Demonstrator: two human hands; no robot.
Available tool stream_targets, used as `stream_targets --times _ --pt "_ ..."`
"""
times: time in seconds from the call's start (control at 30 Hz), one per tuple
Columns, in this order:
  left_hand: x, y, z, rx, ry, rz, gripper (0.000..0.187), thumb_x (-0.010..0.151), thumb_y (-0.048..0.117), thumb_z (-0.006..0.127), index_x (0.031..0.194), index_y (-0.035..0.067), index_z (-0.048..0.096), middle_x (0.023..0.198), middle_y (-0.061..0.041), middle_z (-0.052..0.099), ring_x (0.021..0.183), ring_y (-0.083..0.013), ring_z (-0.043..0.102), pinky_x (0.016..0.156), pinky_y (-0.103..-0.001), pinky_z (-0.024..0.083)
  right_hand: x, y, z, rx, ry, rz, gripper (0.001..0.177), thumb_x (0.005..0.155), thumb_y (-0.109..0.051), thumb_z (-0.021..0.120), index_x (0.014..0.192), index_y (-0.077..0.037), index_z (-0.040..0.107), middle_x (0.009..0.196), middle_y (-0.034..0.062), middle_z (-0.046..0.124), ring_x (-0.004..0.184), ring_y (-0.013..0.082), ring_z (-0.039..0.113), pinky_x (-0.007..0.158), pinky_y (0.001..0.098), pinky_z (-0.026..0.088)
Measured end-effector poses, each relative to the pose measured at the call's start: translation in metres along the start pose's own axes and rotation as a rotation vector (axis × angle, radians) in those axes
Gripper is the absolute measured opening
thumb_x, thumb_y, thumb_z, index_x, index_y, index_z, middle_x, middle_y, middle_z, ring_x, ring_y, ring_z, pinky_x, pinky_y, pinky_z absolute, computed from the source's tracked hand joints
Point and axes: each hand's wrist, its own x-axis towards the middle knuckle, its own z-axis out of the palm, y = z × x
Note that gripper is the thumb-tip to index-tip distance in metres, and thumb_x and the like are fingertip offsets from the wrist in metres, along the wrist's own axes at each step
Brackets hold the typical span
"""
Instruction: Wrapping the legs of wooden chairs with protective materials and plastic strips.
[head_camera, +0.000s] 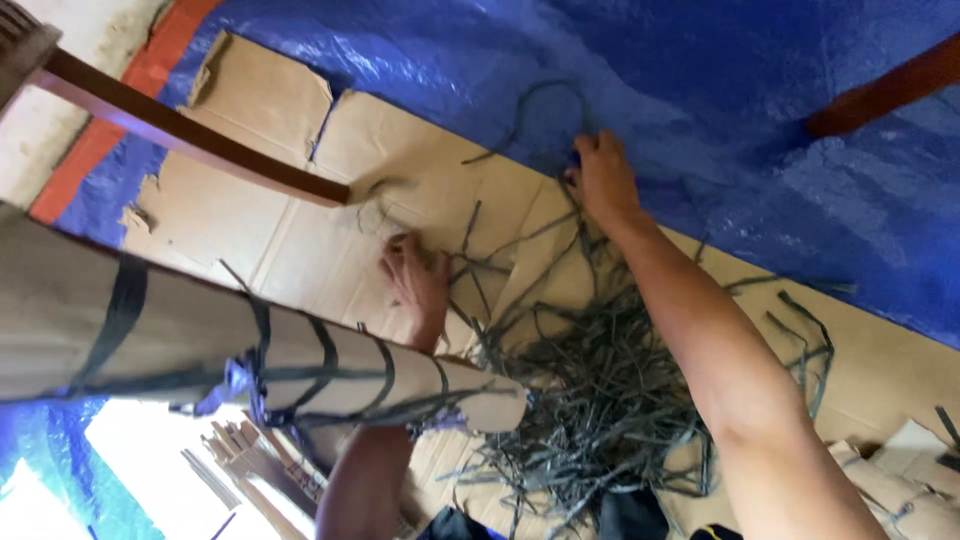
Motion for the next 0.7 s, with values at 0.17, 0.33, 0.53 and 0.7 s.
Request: stream_targets --times 0.17,0.33,0.53,0.7 --pt "-0.017 -0.071 0.072 -0.363 0.026 0.168 0.021 0.097 0.021 0.062 0.115 0.01 0.068 0.111 -0.016 0.066 0.099 -0.0284 0.062 0.092 -0.041 0.051 -0.033 0.025 0.006 0.449 0.122 0.196 0.015 0.101 -0.002 0.054 0.11 0.0 0.066 0.107 0.0197 0.065 0.091 0.0326 0.067 0.08 0.0472 0.055" --pt "-0.082 -0.077 0.062 -0.704 -0.016 0.081 0.015 0.09 0.007 0.065 0.104 0.003 0.068 0.09 -0.012 0.071 0.08 -0.0228 0.07 0.07 -0.036 0.055 -0.158 -0.023 -0.034 0.387 0.194 0.132 0.007 0.097 -0.004 0.059 0.098 0.001 0.064 0.096 0.0233 0.064 0.088 0.0398 0.064 0.077 0.0508 0.052" --pt "-0.221 -0.072 0.042 -0.632 -0.21 0.398 0.02 0.087 0.006 0.059 0.101 0.009 0.073 0.102 -0.016 0.07 0.09 -0.0292 0.072 0.072 -0.04 0.061 -0.303 -0.109 -0.053 0.316 -0.3 0.104 0.016 0.101 -0.017 0.058 0.101 -0.003 0.064 0.097 0.0237 0.065 0.094 0.0432 0.064 0.078 0.0537 0.051" --pt "-0.264 -0.067 -0.03 -0.462 -0.353 0.617 0.032 0.083 0.001 0.062 0.113 0.01 0.071 0.111 -0.017 0.069 0.1 -0.0409 0.064 0.084 -0.049 0.052 -0.338 -0.157 -0.118 0.227 0.005 -0.108 0.016 0.099 -0.015 0.056 0.104 -0.003 0.066 0.106 0.0201 0.067 0.103 0.0428 0.06 0.089 0.053 0.048"
